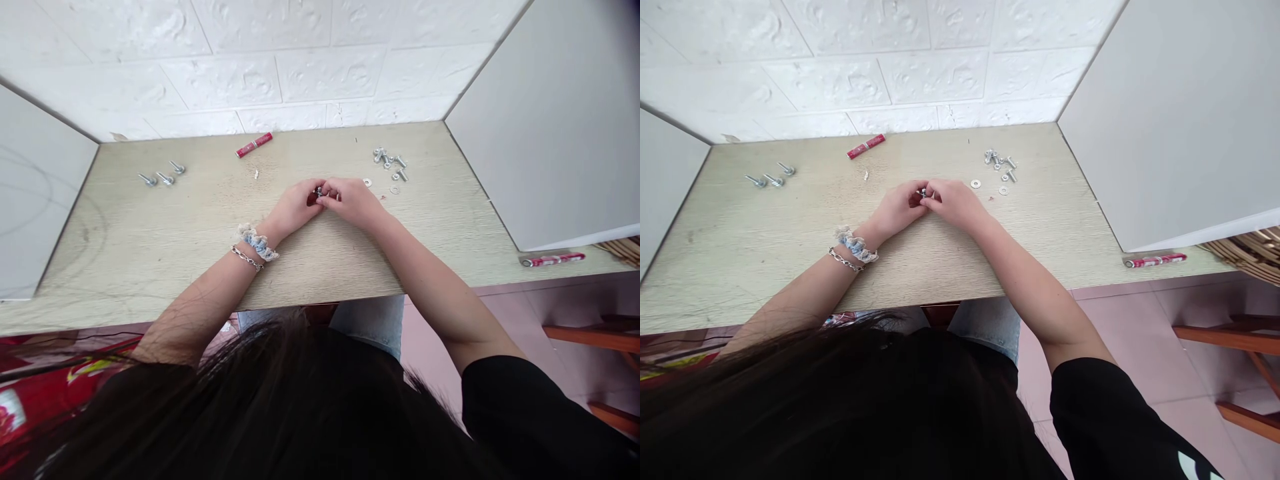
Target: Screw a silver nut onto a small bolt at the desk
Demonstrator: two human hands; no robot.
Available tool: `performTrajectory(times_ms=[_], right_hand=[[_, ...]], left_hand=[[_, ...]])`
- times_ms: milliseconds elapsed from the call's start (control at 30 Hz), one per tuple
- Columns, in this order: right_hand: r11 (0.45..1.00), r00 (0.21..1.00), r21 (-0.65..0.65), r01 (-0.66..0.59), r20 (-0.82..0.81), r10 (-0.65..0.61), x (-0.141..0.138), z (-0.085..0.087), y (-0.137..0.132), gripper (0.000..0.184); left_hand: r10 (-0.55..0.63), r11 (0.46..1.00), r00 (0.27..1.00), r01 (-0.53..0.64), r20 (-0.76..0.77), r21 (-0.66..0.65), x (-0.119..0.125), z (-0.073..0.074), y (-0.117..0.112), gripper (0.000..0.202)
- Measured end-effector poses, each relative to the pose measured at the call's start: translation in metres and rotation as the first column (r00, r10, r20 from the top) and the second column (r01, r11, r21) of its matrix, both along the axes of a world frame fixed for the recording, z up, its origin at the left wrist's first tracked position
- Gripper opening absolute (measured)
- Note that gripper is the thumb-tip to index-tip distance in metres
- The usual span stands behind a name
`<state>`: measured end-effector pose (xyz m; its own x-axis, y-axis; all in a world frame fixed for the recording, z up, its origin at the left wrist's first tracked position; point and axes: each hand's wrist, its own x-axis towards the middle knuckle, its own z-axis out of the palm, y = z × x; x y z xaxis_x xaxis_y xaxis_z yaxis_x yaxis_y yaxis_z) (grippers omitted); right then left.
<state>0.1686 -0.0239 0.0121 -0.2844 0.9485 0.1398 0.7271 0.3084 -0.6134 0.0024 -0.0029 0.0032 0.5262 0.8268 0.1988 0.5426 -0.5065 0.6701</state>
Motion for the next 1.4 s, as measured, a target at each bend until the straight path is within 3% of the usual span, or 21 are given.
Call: performTrajectory(times_ms=[300,633,1167,1400], right_hand=[[0.999,0.999,-0.003,-0.039,0.009,0.039,0.0,0.001,0.0,0.021],[0.999,0.999,0.01,-0.05,0.009,0.05,0.0,0.0,0.0,0.022],[0.995,0.989,-0.101,-0.013,-0.146,-0.001,-0.001,0.003,0.0,0.03],[0.99,0.982,-0.133,-0.048,-0.186,0.023,-0.002,0.005,-0.001,0.026]], left_hand=[[0.112,0.994,0.993,-0.112,-0.045,0.003,-0.001,-0.009,0.006,0.049],[0.157,0.987,0.988,-0.156,0.015,-0.048,0.0,-0.006,0.005,0.038],[0.021,0.967,0.997,-0.039,0.071,0.253,-0.001,-0.015,0.009,0.03],[0.024,0.963,0.999,-0.033,0.038,0.268,-0.003,-0.015,0.009,0.033]])
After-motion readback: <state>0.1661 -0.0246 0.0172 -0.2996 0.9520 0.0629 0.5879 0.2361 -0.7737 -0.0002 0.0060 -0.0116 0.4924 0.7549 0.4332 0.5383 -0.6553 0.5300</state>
